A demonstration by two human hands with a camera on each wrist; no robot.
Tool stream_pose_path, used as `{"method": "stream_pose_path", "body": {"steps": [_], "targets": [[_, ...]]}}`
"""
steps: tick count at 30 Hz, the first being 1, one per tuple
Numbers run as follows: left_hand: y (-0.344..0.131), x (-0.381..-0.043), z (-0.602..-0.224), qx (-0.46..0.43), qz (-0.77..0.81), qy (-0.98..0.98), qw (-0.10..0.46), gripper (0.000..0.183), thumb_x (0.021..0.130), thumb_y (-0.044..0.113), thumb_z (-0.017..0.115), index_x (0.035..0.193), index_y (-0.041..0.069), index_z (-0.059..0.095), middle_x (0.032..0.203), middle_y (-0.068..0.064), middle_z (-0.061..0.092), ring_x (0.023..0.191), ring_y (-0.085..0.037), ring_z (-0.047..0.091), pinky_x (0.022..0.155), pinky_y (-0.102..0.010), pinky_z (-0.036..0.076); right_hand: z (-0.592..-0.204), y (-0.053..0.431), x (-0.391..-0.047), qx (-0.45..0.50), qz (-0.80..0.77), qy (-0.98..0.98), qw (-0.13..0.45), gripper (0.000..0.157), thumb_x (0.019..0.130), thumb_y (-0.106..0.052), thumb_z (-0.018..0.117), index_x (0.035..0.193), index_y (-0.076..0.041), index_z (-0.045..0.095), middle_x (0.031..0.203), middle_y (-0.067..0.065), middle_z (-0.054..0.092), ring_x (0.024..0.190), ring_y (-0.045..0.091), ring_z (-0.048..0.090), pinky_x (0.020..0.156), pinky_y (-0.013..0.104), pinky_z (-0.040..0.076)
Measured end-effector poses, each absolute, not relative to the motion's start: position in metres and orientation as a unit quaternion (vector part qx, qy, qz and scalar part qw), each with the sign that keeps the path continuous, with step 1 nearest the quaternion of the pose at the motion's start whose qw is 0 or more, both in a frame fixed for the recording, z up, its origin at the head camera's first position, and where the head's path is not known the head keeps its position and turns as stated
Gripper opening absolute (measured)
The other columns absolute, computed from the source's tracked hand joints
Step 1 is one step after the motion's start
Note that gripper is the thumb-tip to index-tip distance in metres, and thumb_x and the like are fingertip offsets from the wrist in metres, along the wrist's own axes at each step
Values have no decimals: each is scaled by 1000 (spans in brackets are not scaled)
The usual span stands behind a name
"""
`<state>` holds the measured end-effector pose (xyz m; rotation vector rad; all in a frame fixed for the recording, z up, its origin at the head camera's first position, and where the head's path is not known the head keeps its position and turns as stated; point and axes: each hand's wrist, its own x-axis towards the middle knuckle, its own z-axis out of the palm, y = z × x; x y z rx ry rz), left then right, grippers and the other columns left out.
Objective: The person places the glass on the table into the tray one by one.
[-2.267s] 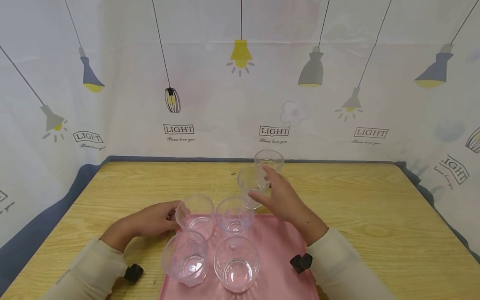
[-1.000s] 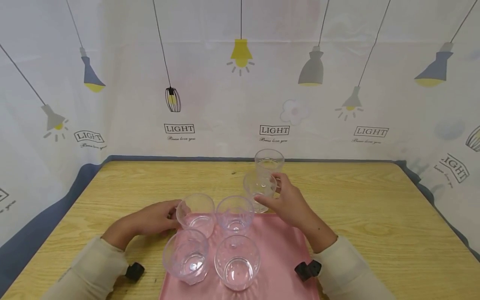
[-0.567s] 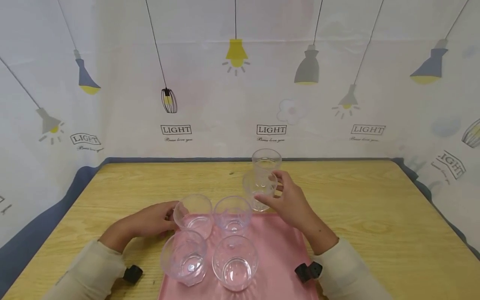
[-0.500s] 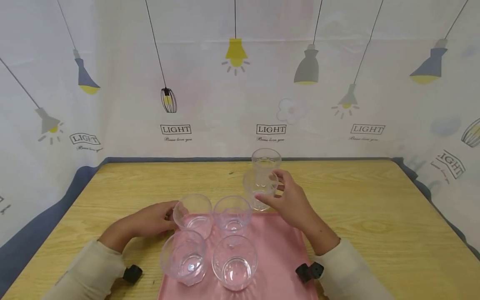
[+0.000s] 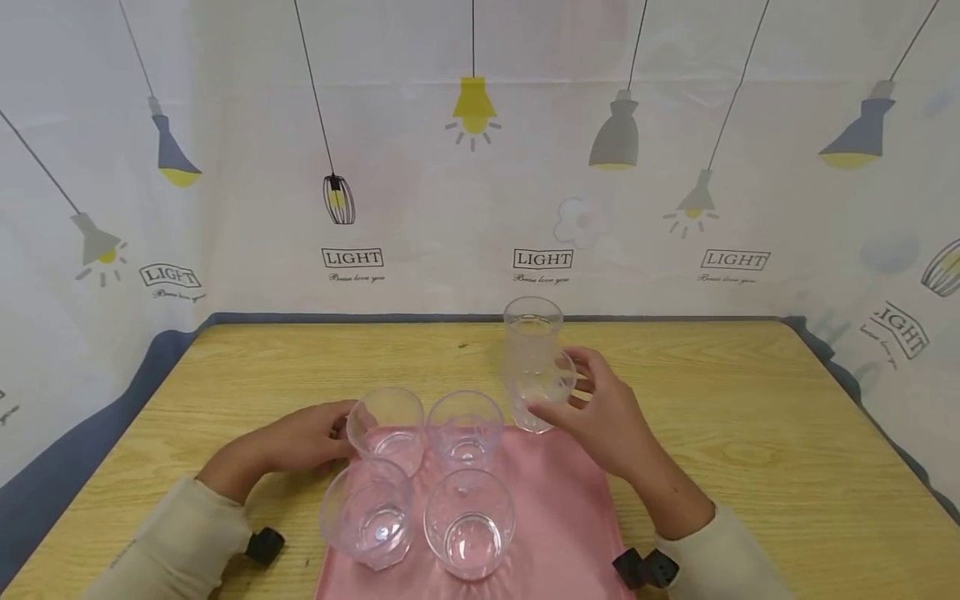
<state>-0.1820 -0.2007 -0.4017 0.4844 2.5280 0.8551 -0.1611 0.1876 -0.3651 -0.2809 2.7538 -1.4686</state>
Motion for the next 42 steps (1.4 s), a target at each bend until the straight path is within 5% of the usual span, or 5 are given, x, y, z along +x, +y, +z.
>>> {"method": "stream_pose_path", "body": {"steps": [18,27,42], "targets": [[-202,-183,-406,166,305,914,211,21,83,36,64,92,26,49,60,1,54,49,-13,48,48,-31,42,-360,199,-137,-116,-447,886,48,71,71,-48,73,128,-24,39,128,0,53,111,24,57,76,30,53],[-201,-184,-405,158,306,913,220,22,83,34,65,97,27,51,66,-1,57,53,-15,52,50,-32,43,-365,202,-138,-137,-426,893,36,73,70,-49,74,128,-23,40,125,3,55,108,24,57,81,39,50],[-199,-183,-403,146,307,914,220,21,83,37,65,98,27,52,66,-2,57,52,-16,51,48,-32,43,-368,209,-140,-195,-442,872,80,81,73,-40,75,139,-26,30,125,10,52,106,27,56,77,35,50]]}}
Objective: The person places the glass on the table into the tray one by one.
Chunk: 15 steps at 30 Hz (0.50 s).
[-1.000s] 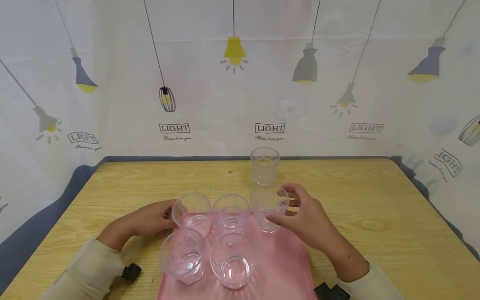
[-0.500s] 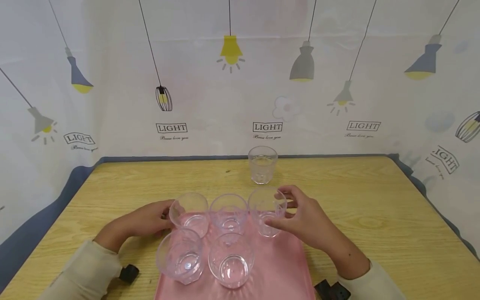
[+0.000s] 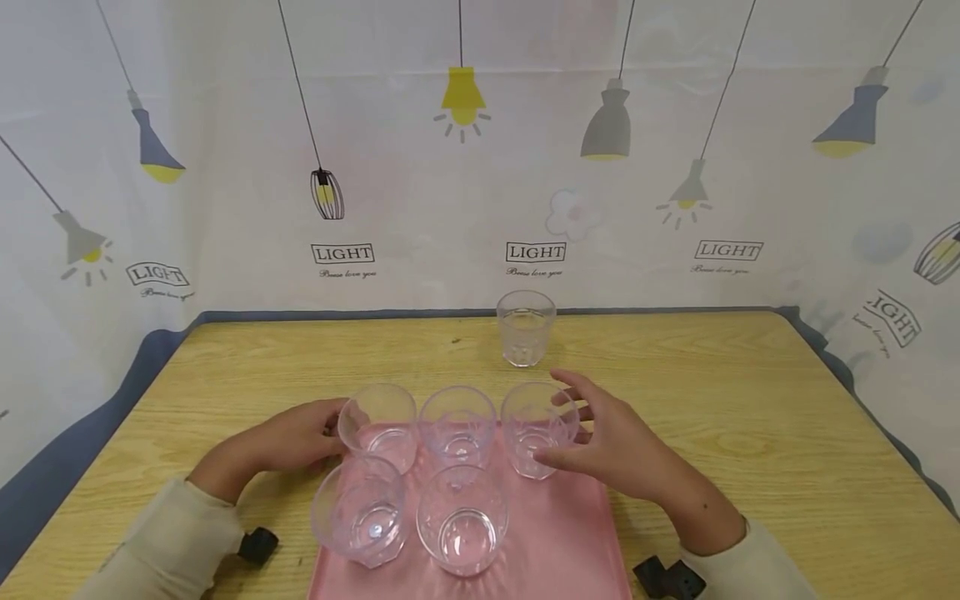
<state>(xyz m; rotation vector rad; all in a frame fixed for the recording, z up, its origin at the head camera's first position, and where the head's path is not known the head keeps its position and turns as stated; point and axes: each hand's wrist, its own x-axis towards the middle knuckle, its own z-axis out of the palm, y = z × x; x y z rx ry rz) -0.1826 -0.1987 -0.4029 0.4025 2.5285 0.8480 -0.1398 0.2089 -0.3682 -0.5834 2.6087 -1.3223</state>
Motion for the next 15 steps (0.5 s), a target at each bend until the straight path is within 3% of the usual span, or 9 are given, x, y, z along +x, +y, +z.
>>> {"method": "stream_pose_path", "body": {"steps": [15], "targets": [[-199,-184,-405,168,277,925,200,15,85,39,61,93,31,51,63,2,55,51,-13,50,48,-31,42,-370,209,-140,-199,-456,861,100,77,76,-36,73,140,-24,32,126,10,48,108,32,54,77,34,50]]}}
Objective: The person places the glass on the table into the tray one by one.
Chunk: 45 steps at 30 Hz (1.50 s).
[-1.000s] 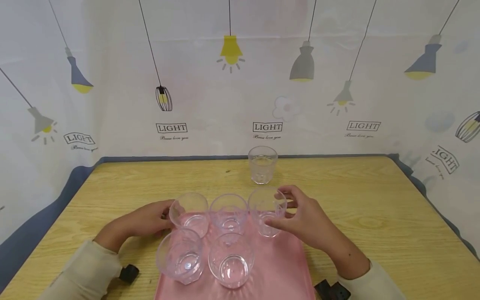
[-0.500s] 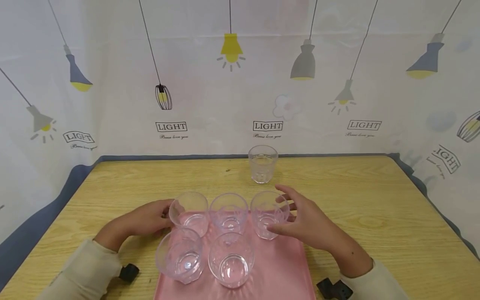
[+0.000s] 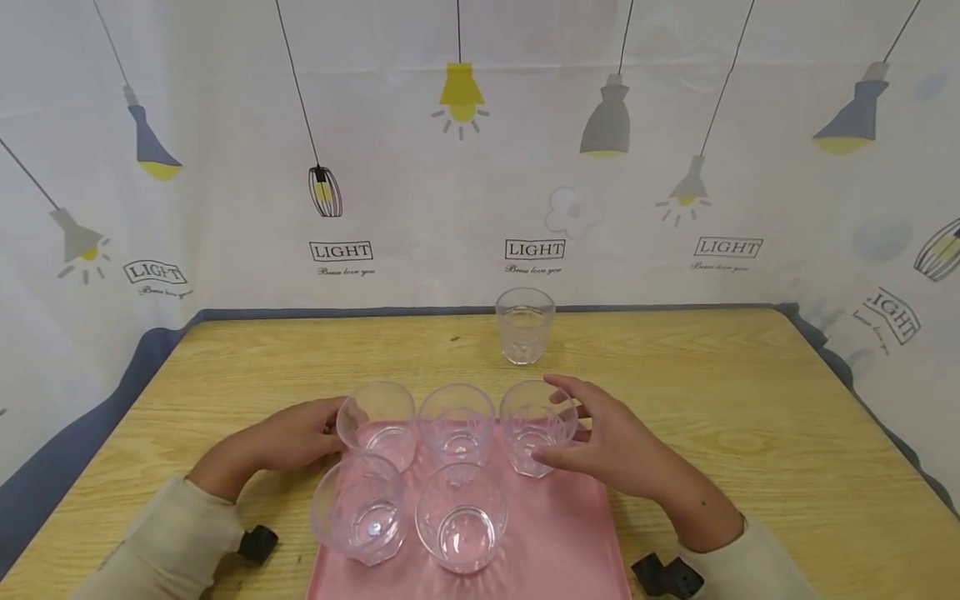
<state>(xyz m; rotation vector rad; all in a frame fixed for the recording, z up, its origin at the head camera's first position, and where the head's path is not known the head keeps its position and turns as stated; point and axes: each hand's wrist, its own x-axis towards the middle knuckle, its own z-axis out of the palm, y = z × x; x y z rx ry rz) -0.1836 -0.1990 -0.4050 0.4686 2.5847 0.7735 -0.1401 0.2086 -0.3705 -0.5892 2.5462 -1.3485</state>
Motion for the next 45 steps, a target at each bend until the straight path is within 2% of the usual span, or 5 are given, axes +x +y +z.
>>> {"method": "stream_pose_path", "body": {"steps": [9,14,21,36,45], "targets": [[-200,-185,-404,176,292,919,197,8,90,27,56,97,28,51,68,2,56,57,-12,54,60,-31,46,-372,203,-140,-203,-457,861,94,77,76,-37,73,140,-25,32,126,9,48,105,29,54,80,38,48],[-199,-185,-404,153,318,910,218,16,89,26,58,105,28,52,64,-2,56,52,-16,54,52,-34,46,-372,203,-139,-208,-458,860,85,76,76,-38,73,139,-27,33,125,9,48,105,29,53,83,39,47],[-200,-186,-406,149,334,903,225,25,89,29,59,113,30,51,64,-3,58,51,-17,54,51,-34,47,-372,202,-140,-204,-458,860,95,75,76,-39,72,139,-27,33,126,10,48,107,29,54,81,37,48],[-200,-185,-404,147,336,902,227,27,88,28,60,113,29,51,67,-3,58,53,-17,54,52,-34,48,-374,202,-140,-207,-454,862,89,76,76,-40,72,140,-24,32,125,9,48,104,27,55,82,38,48],[-199,-185,-407,152,335,903,221,22,88,29,60,109,29,53,67,-2,57,54,-16,54,54,-34,48,-365,204,-143,-185,-427,883,56,48,92,-39,51,137,-32,34,126,2,51,111,22,54,90,46,45]]}}
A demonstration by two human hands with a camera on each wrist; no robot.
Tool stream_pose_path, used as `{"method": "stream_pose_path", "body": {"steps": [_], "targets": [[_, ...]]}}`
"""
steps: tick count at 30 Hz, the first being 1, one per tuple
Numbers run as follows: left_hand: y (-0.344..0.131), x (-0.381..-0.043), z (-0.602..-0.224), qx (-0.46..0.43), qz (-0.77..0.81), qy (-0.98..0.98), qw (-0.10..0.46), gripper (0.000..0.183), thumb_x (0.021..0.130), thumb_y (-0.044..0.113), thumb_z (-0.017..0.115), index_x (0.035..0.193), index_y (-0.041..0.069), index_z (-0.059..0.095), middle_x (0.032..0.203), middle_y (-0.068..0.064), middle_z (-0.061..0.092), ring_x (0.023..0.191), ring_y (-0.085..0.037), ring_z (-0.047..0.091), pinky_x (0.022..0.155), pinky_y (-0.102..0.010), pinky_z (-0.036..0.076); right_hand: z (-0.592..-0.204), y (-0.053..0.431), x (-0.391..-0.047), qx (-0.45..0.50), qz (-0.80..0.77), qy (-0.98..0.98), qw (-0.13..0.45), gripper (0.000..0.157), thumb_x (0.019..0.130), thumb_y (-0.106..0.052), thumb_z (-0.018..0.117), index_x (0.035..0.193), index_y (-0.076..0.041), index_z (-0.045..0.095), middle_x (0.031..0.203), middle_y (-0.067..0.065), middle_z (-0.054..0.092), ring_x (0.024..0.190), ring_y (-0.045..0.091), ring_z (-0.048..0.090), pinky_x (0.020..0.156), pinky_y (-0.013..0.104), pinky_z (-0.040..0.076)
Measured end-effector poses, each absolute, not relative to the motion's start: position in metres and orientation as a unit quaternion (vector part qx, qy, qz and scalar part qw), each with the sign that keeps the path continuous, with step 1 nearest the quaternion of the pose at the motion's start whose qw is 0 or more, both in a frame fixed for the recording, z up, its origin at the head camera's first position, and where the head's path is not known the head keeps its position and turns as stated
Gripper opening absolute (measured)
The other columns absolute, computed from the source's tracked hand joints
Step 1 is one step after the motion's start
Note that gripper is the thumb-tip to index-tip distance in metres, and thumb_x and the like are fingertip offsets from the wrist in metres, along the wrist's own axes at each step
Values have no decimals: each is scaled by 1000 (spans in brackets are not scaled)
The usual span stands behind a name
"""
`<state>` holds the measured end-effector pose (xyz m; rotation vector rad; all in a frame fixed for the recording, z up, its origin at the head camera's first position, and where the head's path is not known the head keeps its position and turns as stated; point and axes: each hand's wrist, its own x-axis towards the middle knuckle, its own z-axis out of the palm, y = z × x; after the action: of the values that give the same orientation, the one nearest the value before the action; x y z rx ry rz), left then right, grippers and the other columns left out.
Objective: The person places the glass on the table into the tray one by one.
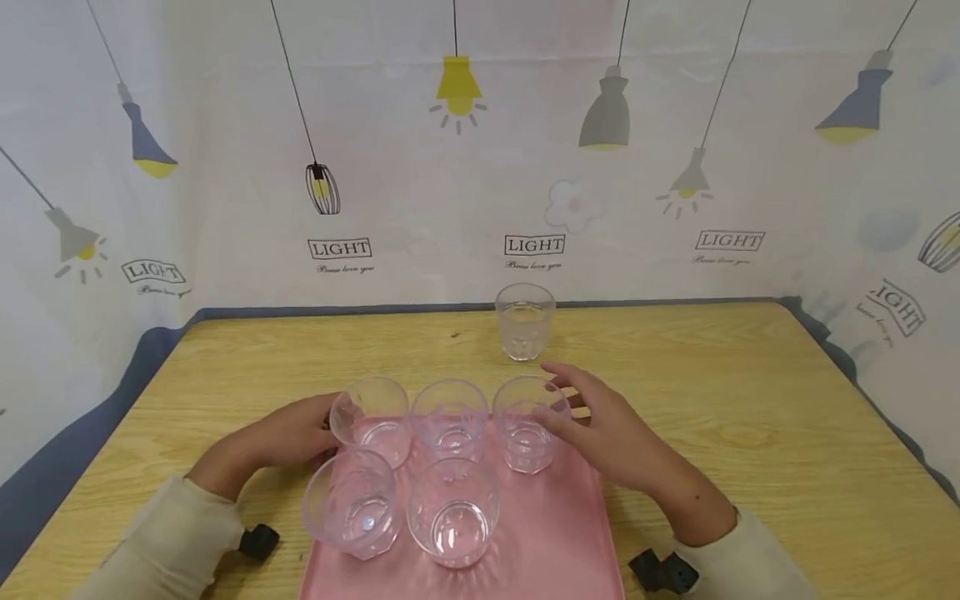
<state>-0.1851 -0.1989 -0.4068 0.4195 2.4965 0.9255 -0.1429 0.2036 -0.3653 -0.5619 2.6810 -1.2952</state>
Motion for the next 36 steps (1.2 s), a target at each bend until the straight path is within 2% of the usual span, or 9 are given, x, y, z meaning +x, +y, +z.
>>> {"method": "stream_pose_path", "body": {"steps": [5,13,19,25,36], "targets": [[-199,-184,-407,152,336,903,219,22,88,26,59,109,29,53,67,-2,57,53,-15,54,54,-33,48,-358,206,-152,-175,-410,894,36,46,94,-42,47,136,-27,36,124,4,53,113,27,54,91,49,44],[-198,-185,-407,156,327,907,213,18,88,26,59,104,30,53,66,-1,57,53,-15,54,54,-33,47,-357,209,-169,-180,-399,899,1,45,92,-38,52,133,-22,42,120,4,55,108,25,57,88,46,47],[-200,-183,-407,144,343,901,224,27,88,31,60,113,31,52,68,-3,59,54,-18,55,53,-34,47,-355,211,-182,-169,-384,907,-25,42,92,-35,54,130,-18,46,122,5,54,107,25,57,87,44,48],[-201,-182,-406,148,337,904,220,31,88,33,60,117,32,50,66,-2,59,54,-18,56,53,-34,47,-353,213,-191,-162,-367,916,-20,43,90,-32,57,129,-16,46,123,7,55,106,27,58,85,44,50],[-200,-183,-407,152,339,902,218,27,88,30,60,114,31,51,66,-1,59,53,-17,56,52,-34,47,-356,213,-206,-162,-360,919,-24,47,88,-26,61,131,-14,44,122,11,54,107,34,57,83,45,50]]}}
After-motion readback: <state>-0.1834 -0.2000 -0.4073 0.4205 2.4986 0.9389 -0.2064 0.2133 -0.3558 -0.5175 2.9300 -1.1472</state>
